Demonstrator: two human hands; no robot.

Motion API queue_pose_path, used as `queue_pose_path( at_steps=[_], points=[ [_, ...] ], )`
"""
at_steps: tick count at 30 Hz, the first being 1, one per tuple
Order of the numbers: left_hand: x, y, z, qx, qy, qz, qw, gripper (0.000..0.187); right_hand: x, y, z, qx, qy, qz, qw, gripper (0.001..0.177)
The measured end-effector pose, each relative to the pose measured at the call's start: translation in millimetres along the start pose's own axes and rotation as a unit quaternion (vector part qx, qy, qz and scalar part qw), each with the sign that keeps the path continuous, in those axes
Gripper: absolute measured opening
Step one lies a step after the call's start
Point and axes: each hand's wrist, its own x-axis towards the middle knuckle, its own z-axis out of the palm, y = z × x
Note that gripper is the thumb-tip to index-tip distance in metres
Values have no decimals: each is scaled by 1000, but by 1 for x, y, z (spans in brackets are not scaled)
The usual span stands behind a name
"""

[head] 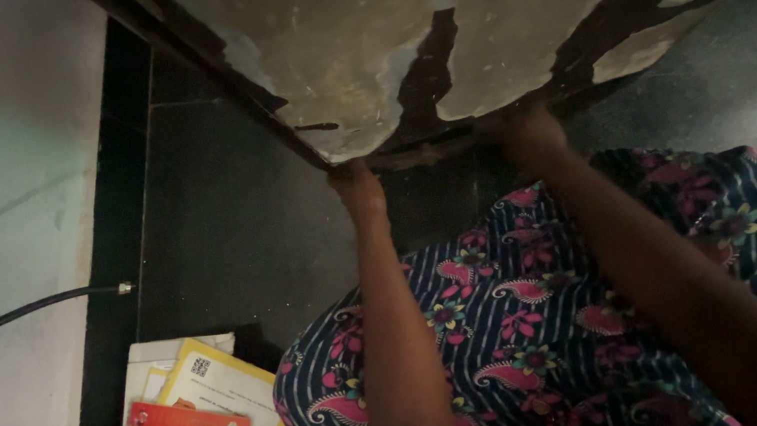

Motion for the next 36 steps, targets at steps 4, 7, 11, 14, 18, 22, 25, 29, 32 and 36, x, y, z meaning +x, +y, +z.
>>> queue_pose_path(
  at_steps=[4, 7, 11, 14, 18, 22, 25, 29, 32, 36],
  points=[
    [4, -5, 0, -14, 2, 6, 1000, 90, 9, -14, 34, -53, 111, -43, 991, 38],
    [12, -14, 0, -28, 5, 5, 1000, 88, 1, -19, 29, 14, 78, 42, 996, 33],
    [31, -36, 3, -72, -1, 21, 997, 81, -5, -35, -16, 172, 51, -3, 984, 41],
    [44, -53, 7, -88, 4, 52, 995, 78, -10, -68, -59, 260, 61, -87, 960, 49],
    [39, -45, 6, -56, 4, 69, 996, 76, -30, -112, -92, 258, -47, -167, 950, 61],
    [7, -5, 0, -2, -2, -37, 999, 82, -43, -124, -63, 98, 104, -320, 936, 71],
    [8, -5, 1, -13, -1, -37, 999, 81, -35, -125, -35, -51, 88, -275, 956, 63],
    [45, -43, 2, 214, -42, 213, 952, 57, -34, -120, -31, -67, 146, -292, 943, 61],
    [59, -64, 13, 23, 44, 104, 993, 61, -31, -126, -33, -108, 157, -273, 943, 64],
    [51, -53, 7, 27, -10, 244, 969, 43, -13, -138, -19, -37, 89, -234, 968, 69]
  ],
)
